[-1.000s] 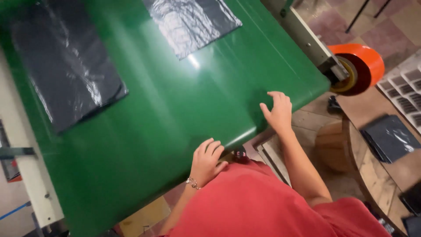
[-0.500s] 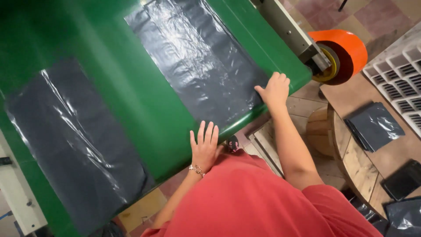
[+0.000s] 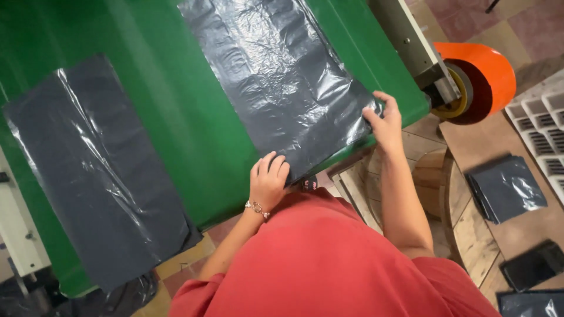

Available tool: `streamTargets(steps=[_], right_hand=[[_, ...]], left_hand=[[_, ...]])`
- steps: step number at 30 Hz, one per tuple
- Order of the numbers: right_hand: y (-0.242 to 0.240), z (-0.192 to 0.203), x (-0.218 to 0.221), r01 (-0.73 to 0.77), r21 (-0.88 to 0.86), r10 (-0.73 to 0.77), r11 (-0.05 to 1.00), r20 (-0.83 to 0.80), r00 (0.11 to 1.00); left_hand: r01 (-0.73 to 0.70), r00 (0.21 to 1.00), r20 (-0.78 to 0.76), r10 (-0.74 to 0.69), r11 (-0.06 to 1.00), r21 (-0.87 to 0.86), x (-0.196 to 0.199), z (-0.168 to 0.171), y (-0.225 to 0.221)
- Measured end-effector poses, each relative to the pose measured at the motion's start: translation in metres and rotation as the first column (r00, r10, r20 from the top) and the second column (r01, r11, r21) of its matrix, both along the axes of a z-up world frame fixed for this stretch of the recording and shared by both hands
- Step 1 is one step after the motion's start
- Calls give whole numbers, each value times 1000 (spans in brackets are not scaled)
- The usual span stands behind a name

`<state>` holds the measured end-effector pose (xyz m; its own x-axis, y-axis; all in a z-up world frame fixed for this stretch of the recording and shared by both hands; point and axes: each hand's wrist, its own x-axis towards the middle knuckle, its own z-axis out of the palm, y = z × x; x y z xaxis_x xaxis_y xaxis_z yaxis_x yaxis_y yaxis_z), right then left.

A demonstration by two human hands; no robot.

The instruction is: Folding and stacking black plastic bags as they come off a conveyor belt.

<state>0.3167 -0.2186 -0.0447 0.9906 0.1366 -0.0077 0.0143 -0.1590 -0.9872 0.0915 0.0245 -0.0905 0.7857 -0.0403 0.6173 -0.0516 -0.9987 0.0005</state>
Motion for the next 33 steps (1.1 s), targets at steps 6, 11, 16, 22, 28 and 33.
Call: streamTargets(steps=[6,11,16,22,28,33], right_hand=[[-21,28,11,-317,154,319,936,12,948],[-30,91,-8,-576,419,664,702,-91,742],[16,77,41,-526,-309,566,792,53,822],[137,18,159,-274,-393,450,878,483,751],[217,-66,250,-304,-462,471,833,305,828],[239,-37,243,-233,-724,517,649,196,833]], left_hand=[[149,957,-187,-221,930,-335,-15,37,27],[67,934,-183,-306,655,-753,-34,134,54],[82,950,-89,-301,513,-855,15,133,112],[-112,994,-93,64,429,-896,139,48,219],[-408,911,-371,179,502,-762,213,-36,290],[-490,870,-422,253,537,-687,216,-44,285]])
